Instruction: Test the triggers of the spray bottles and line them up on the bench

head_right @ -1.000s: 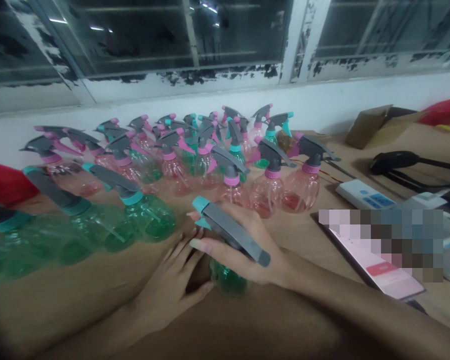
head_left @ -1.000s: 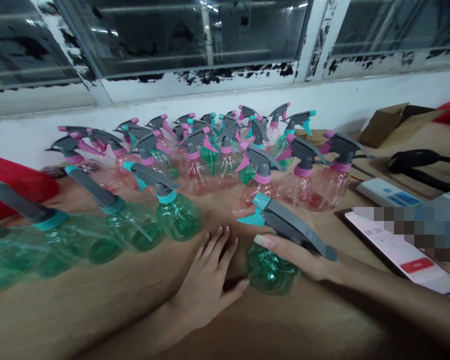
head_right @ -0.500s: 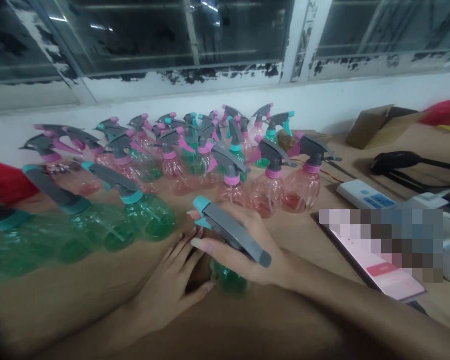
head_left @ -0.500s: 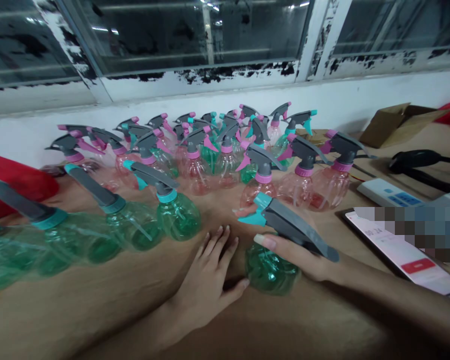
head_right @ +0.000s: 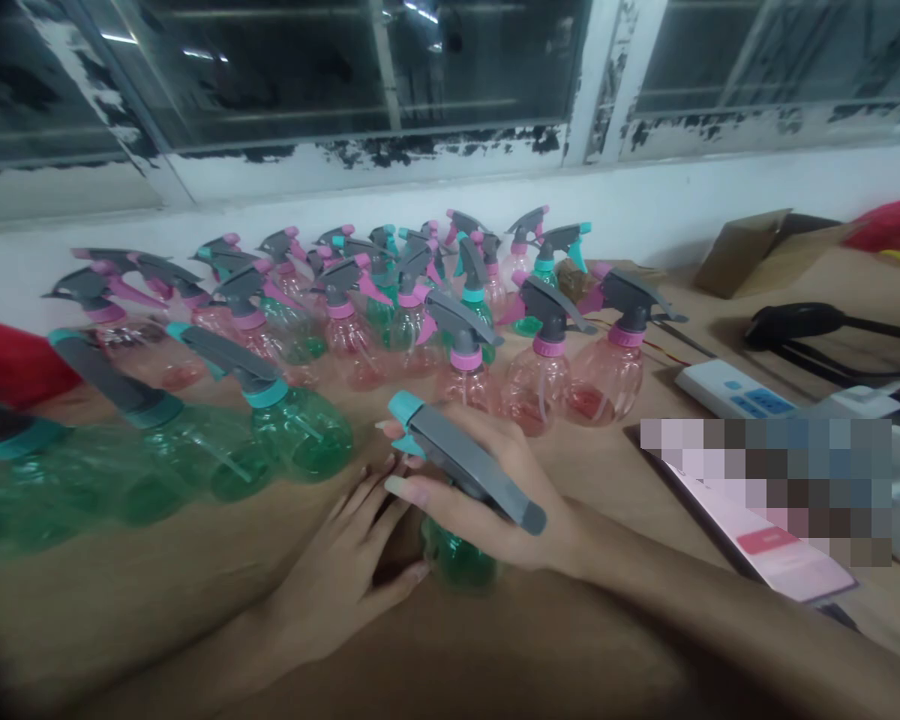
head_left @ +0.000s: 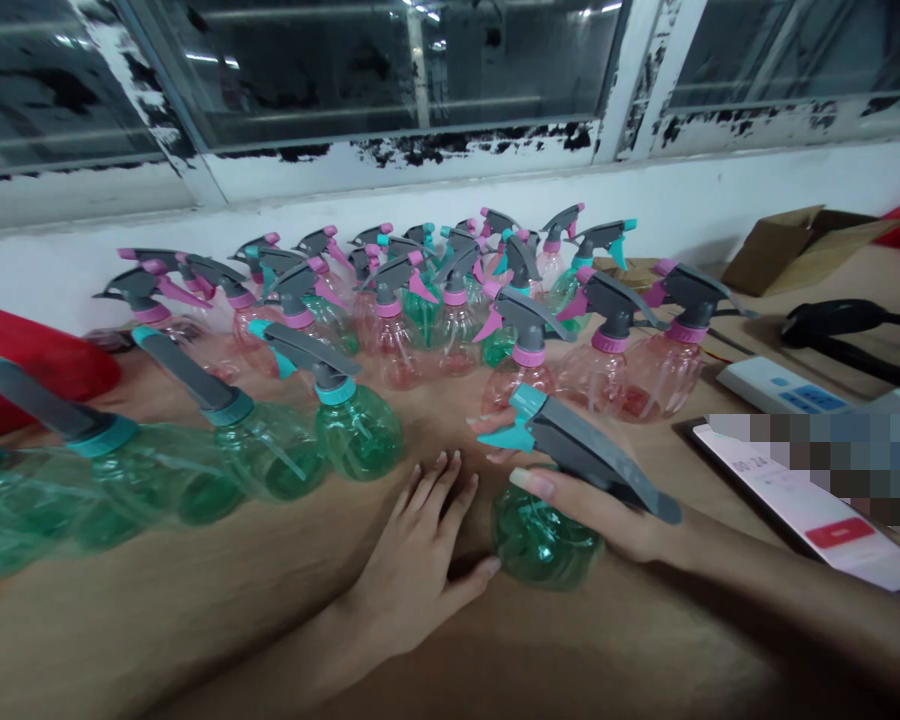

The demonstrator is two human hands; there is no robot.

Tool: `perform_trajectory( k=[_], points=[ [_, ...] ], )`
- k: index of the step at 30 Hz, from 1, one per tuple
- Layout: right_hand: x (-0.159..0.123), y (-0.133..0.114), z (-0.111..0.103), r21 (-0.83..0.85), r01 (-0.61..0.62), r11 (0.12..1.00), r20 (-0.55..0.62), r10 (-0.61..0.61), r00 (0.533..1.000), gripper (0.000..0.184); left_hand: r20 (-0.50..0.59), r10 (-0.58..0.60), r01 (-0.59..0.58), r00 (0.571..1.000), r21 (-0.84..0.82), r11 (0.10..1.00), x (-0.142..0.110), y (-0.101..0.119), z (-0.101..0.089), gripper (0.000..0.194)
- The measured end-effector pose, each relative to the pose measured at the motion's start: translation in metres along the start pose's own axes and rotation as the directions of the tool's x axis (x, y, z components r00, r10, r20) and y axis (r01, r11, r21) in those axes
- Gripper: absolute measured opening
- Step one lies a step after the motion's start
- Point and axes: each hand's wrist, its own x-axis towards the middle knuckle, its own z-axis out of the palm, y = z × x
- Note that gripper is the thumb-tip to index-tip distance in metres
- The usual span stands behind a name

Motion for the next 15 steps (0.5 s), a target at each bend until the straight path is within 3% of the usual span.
perform_trajectory(
  k=[4,15],
  points=[
    [-0.0002,0.0004,0.0003,0.017,-0.001,1.000,-0.004,0.001,1.000,0.022,0.000,-0.009,0.009,1.000,0.002,1.000,-0.0003,0.0004,-0.0006,0.067],
    [-0.0007,0.0022,-0.0002,-0.005,-0.028,1.000,0.031,0.029,0.999,0.027,0.022,-0.003,0.003,1.000,0.005,1.000,0.0003,0.0003,-0.0005,0.066]
  ],
)
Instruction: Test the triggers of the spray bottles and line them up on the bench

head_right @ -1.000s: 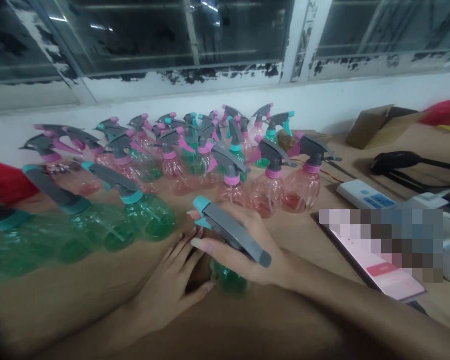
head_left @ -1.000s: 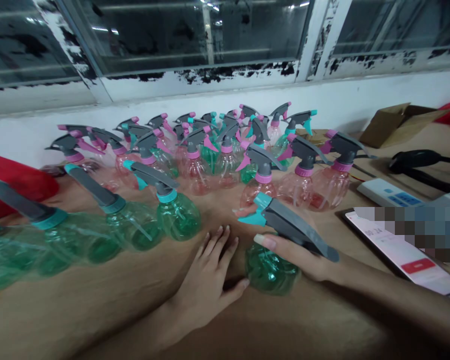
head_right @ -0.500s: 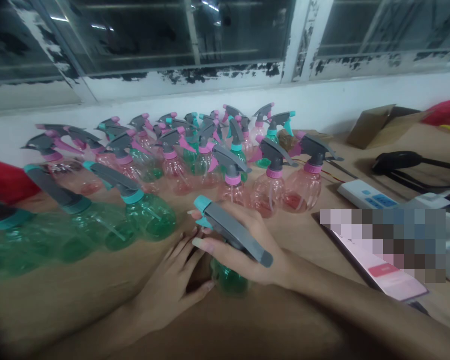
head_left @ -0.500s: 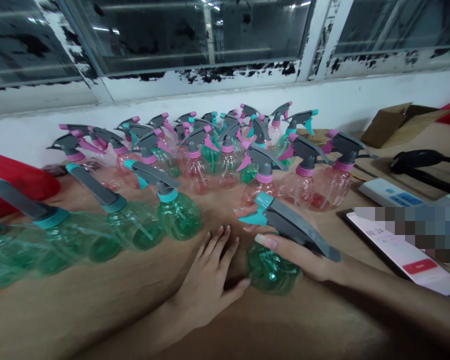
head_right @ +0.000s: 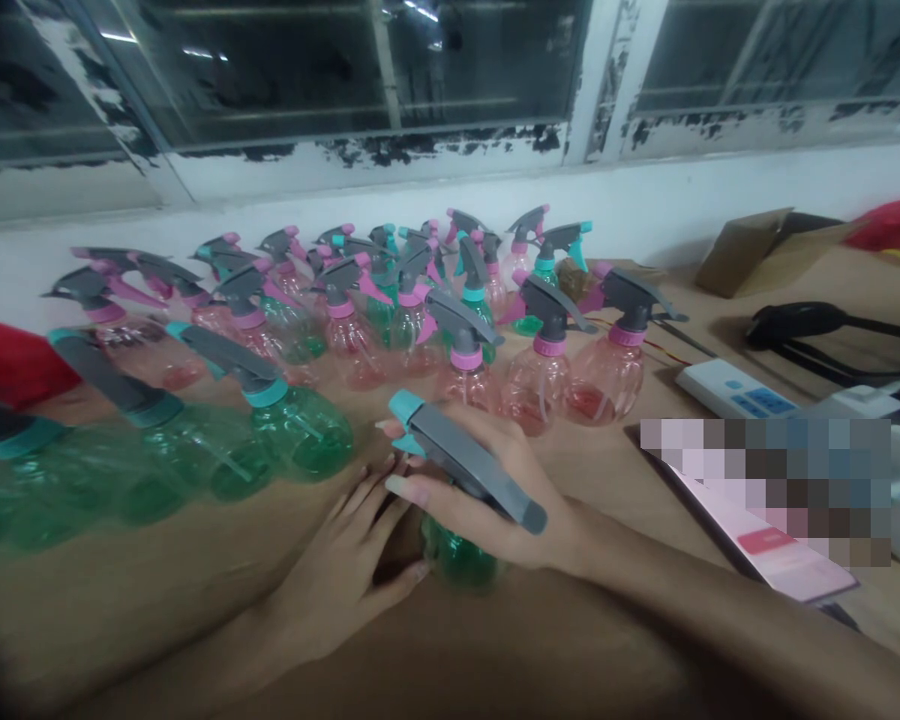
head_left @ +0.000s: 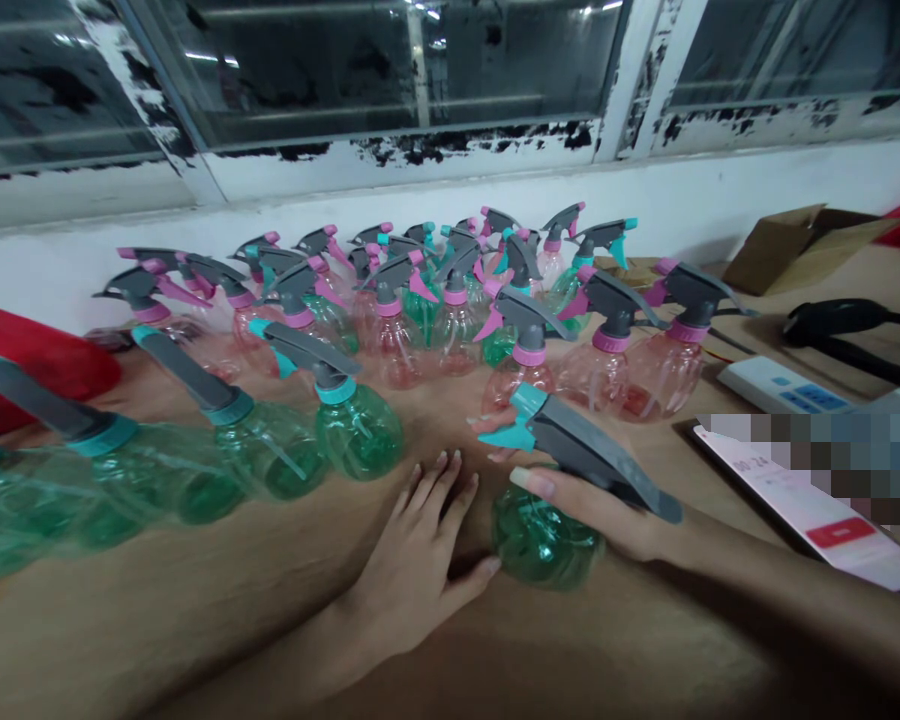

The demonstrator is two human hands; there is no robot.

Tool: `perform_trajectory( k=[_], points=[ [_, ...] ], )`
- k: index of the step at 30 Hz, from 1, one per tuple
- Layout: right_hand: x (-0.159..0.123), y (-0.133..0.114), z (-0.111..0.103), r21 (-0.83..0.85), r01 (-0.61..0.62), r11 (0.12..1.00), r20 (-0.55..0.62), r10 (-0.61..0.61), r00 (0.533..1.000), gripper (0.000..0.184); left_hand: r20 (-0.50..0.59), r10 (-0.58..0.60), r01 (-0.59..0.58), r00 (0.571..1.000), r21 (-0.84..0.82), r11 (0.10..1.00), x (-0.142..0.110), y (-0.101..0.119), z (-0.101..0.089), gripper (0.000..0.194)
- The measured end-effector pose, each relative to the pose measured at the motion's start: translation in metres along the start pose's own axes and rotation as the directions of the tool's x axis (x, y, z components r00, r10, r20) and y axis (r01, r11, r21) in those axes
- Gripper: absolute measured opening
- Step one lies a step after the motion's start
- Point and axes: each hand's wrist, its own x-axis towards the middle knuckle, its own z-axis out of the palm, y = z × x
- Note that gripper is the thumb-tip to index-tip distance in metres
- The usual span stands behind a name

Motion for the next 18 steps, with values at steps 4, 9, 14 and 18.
perform_trajectory(
  k=[4,9,14,18],
  points=[
    [-0.0001,0.0006,-0.0007,-0.006,-0.016,1.000,-0.001,0.016,1.000,0.032,-0.001,-0.007,0.007,1.000,-0.001,1.000,0.0006,0.0003,-0.0007,0.068],
    [-0.0014,0.0020,-0.0014,-0.007,-0.034,0.999,0.014,0.034,0.999,0.031,-0.013,0.005,-0.005,1.000,-0.015,1.000,0.0001,0.0002,0.0008,0.068],
    [-0.0006,0.0016,-0.0037,-0.029,-0.007,1.000,-0.008,0.007,1.000,0.027,0.001,0.011,-0.011,1.000,0.005,1.000,-0.0003,0.0002,0.0012,0.070],
    [0.0037,-0.0001,-0.0101,-0.138,-0.027,0.990,-0.036,0.023,0.999,0.020,0.017,0.003,-0.004,1.000,0.026,1.000,-0.0001,0.0004,0.0006,0.073]
  ],
)
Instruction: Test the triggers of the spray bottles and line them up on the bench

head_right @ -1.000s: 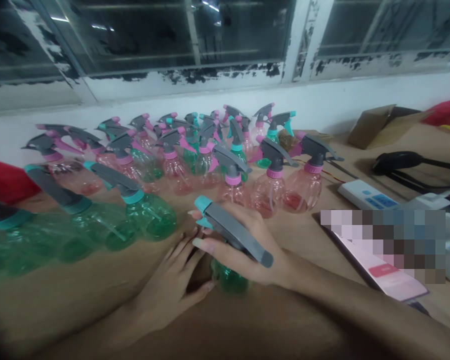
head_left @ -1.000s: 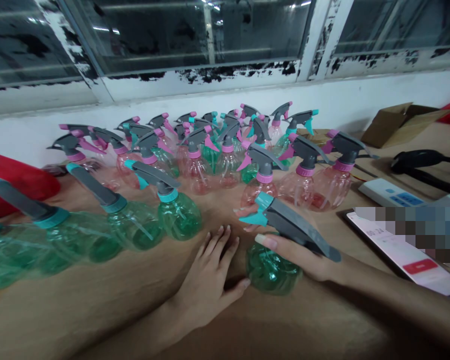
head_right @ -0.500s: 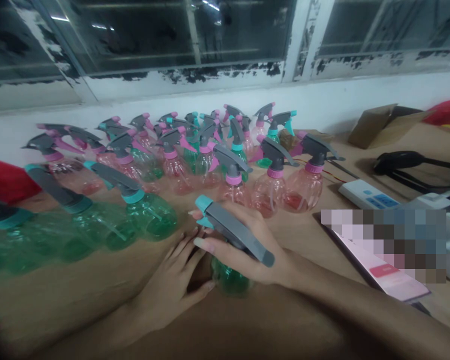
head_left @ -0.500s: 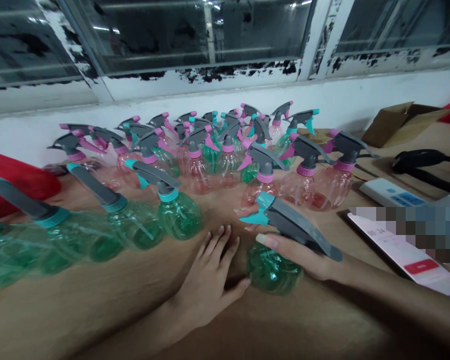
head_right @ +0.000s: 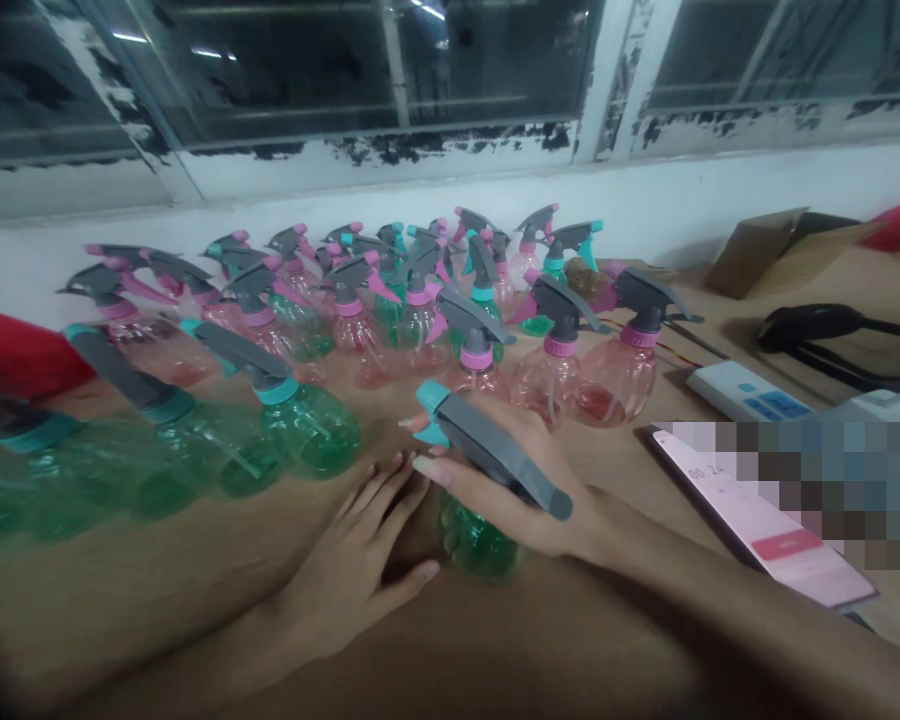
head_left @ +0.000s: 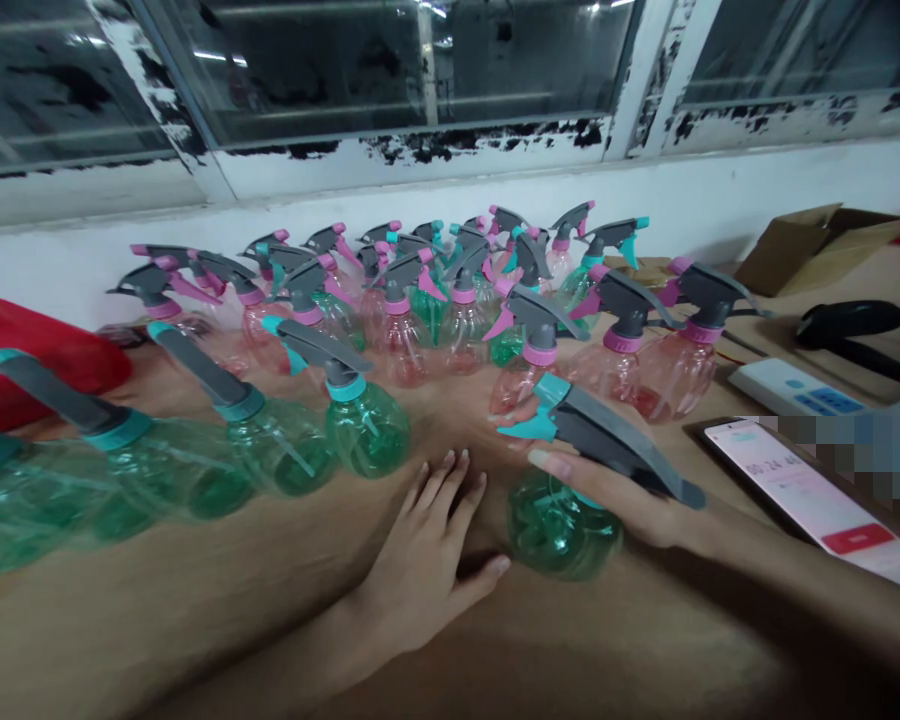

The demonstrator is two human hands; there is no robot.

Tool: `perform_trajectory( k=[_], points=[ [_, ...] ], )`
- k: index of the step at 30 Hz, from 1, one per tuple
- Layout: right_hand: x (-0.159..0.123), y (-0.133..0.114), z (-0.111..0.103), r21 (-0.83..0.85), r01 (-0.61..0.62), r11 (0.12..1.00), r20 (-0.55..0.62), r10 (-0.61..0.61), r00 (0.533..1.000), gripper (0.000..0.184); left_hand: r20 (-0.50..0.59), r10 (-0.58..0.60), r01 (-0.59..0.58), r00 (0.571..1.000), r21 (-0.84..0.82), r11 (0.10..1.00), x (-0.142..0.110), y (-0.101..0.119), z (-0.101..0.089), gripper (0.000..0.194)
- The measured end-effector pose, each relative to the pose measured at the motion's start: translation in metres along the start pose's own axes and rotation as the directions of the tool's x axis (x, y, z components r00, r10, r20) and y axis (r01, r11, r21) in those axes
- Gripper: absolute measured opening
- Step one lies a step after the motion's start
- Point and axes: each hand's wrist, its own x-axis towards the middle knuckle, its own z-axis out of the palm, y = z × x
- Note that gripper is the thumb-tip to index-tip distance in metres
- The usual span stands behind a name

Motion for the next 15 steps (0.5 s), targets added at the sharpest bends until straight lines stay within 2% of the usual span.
perform_trajectory(
  k=[5,10,15],
  points=[
    [0.000,0.009,-0.008,-0.111,-0.001,0.994,-0.057,-0.006,0.998,0.008,0.007,-0.001,0.001,1.000,-0.006,1.000,0.001,0.001,-0.002,0.069],
    [-0.006,0.018,-0.011,-0.120,-0.059,0.991,-0.074,0.050,0.996,0.013,0.017,-0.006,0.007,1.000,-0.001,1.000,0.002,0.001,-0.002,0.069],
    [0.001,0.013,-0.009,-0.113,0.025,0.993,-0.051,-0.031,0.998,0.012,0.014,-0.002,0.003,1.000,-0.006,1.000,0.001,0.001,-0.004,0.069]
  ],
)
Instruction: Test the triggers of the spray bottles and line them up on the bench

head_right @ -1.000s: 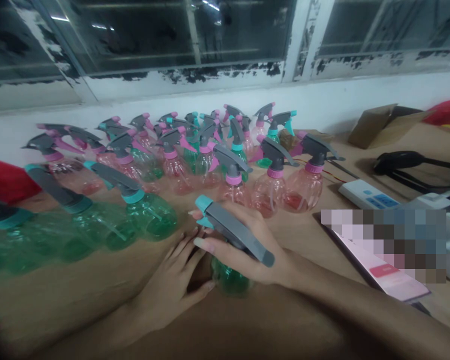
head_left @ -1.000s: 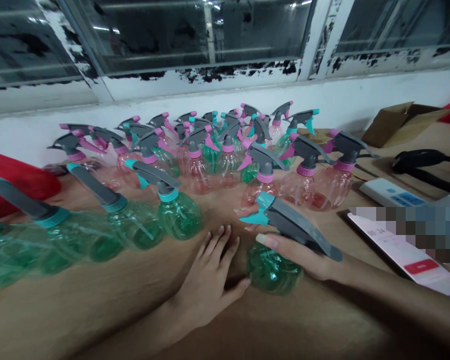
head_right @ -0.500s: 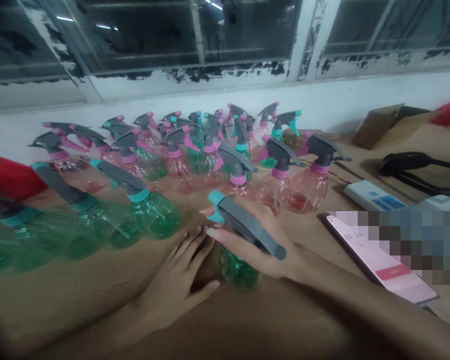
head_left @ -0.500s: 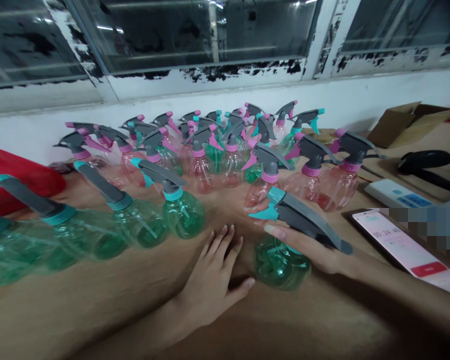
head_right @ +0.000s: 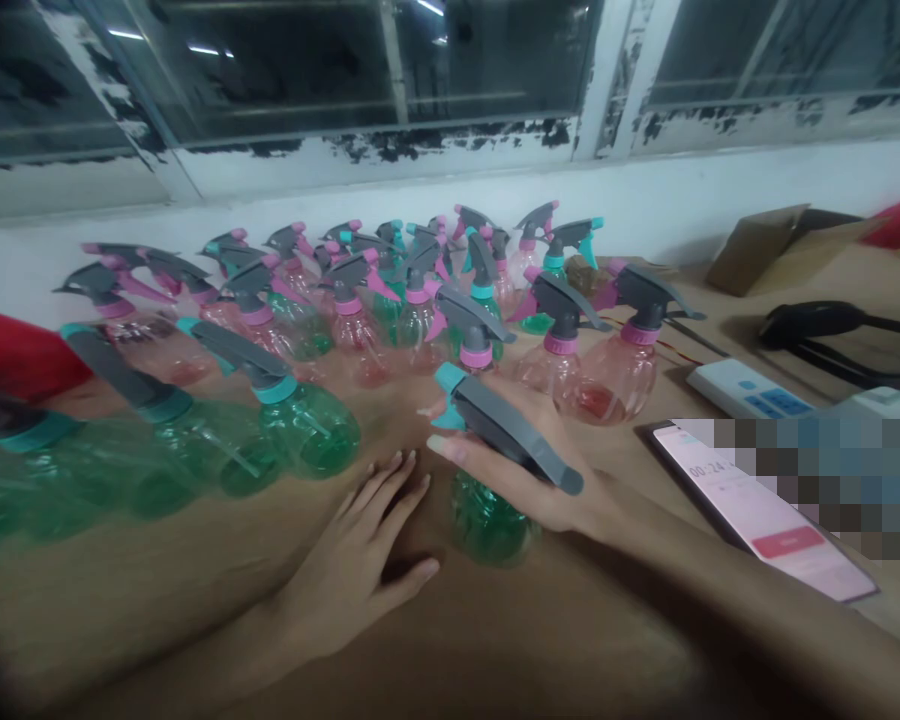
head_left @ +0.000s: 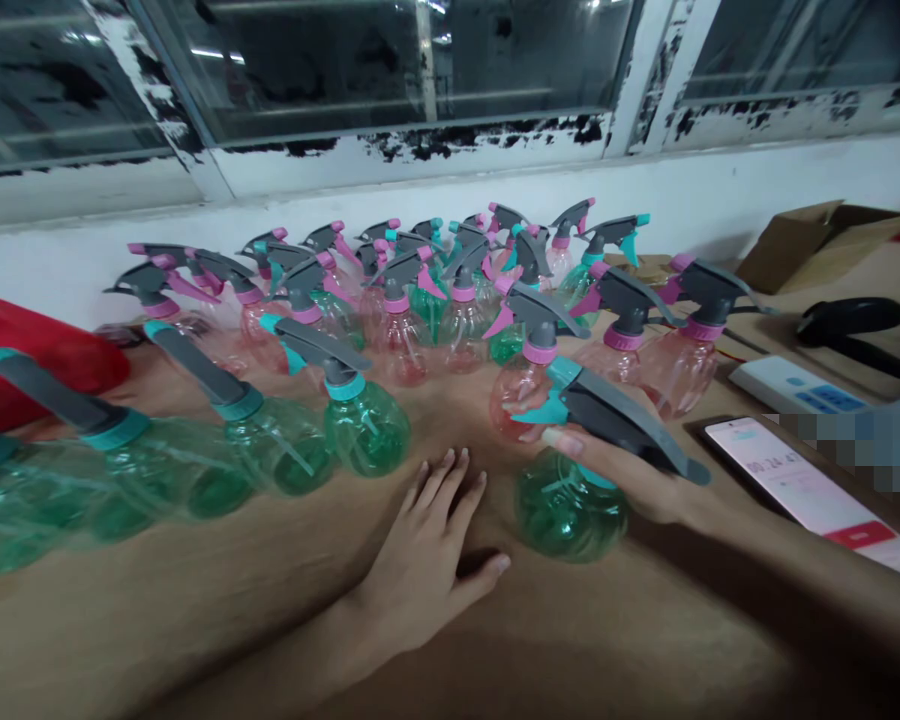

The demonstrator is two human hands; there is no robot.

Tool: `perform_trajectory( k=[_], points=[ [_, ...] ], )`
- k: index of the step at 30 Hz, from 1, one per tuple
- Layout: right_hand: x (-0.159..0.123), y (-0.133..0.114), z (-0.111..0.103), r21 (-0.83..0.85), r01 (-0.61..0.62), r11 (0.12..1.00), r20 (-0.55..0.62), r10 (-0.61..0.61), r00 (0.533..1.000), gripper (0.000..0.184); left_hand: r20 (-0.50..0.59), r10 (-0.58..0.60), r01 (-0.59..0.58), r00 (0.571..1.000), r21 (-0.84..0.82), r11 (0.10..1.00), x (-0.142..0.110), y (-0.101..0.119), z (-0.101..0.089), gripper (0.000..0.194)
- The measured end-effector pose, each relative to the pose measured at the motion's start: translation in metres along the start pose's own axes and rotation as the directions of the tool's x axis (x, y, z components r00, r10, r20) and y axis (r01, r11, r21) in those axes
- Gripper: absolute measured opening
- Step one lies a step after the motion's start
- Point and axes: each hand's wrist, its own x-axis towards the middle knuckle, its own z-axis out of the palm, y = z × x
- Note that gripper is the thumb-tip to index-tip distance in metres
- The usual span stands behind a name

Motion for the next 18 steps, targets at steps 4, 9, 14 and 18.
perform_trajectory(
  k=[4,9,14,18],
  points=[
    [0.005,-0.004,0.003,0.030,0.016,0.999,-0.034,-0.015,0.999,0.014,-0.017,0.003,-0.003,1.000,-0.009,1.000,0.000,0.001,0.000,0.069],
    [0.002,0.003,0.004,0.053,-0.057,0.997,0.007,0.057,0.998,0.025,-0.014,0.006,-0.006,1.000,0.006,1.000,0.000,0.001,0.001,0.068],
    [0.000,0.009,0.004,0.102,-0.060,0.993,0.035,0.056,0.998,0.026,-0.022,0.003,-0.003,1.000,0.009,1.000,0.000,0.000,0.001,0.068],
    [-0.001,0.012,0.005,0.166,-0.066,0.984,0.051,0.058,0.997,0.021,-0.019,0.009,-0.008,1.000,0.024,1.000,0.001,-0.001,0.000,0.068]
  ],
)
